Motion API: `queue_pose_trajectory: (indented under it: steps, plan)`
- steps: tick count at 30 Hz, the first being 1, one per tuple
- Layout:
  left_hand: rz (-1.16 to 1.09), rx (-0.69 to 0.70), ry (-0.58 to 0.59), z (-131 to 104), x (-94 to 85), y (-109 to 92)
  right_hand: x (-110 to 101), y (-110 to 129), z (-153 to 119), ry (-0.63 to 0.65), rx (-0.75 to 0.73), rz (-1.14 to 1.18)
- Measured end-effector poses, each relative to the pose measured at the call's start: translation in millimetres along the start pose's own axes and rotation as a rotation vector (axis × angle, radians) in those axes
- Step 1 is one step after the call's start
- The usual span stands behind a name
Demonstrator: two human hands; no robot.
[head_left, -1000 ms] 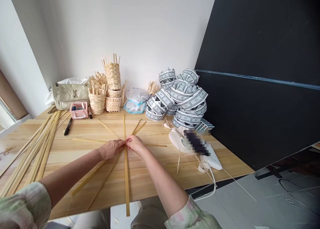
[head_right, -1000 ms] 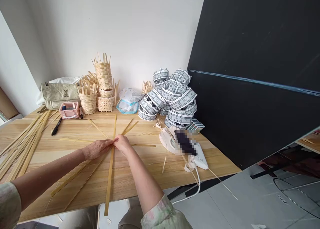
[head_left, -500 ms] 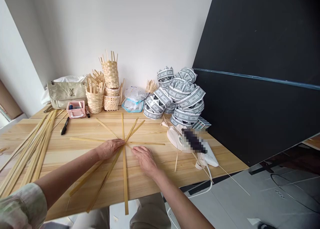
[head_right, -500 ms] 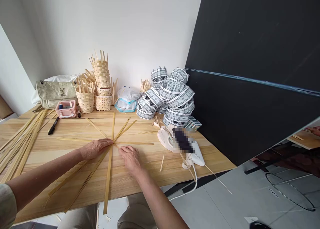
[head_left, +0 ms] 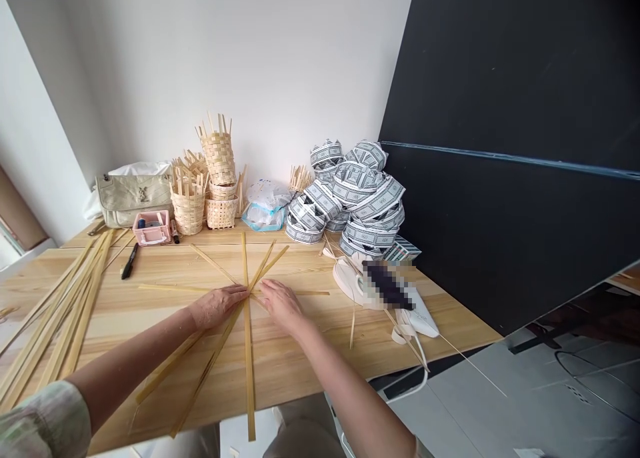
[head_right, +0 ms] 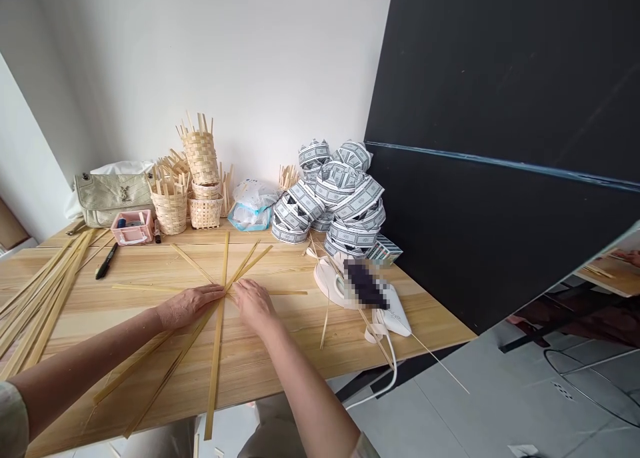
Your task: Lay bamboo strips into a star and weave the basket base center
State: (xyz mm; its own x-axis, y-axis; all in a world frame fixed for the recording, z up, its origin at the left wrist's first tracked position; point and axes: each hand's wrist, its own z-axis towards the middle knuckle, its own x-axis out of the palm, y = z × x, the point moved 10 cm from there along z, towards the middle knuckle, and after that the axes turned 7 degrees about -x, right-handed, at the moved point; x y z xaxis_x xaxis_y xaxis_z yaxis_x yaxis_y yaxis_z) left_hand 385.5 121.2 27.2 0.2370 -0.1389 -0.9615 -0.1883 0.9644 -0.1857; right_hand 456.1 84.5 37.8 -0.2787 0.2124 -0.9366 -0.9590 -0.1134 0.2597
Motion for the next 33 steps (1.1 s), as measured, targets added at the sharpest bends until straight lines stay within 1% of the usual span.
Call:
queue_pose_trajectory:
  steps: [4, 7, 13, 18, 21, 33]
  plan:
    - [-0.008, -0.022, -0.008, -0.8, -1.5, 0.0, 9.6, -13.5, 29.5, 0.048, 0.051, -0.037]
    - [-0.013, -0.024, -0.005, -1.0, -1.8, -0.9, 17.3, -17.4, 40.0, 0.066, 0.043, -0.046]
    - [-0.054, -0.005, -0.003, -1.3, -3.5, -3.3, 27.9, -16.5, 42.7, 0.08, 0.016, -0.064]
    - [-0.108, -0.02, 0.014, -2.9, 0.9, 2.0, 33.0, -15.7, 47.3, 0.088, 0.005, -0.075]
    - [-0.114, -0.03, 0.03, -3.6, 4.5, 4.9, 34.7, -15.4, 49.5, 0.091, 0.01, -0.078]
    - [-0.117, -0.031, 0.013, -5.2, 7.7, 8.4, 37.0, -16.2, 49.8, 0.105, 0.07, -0.075]
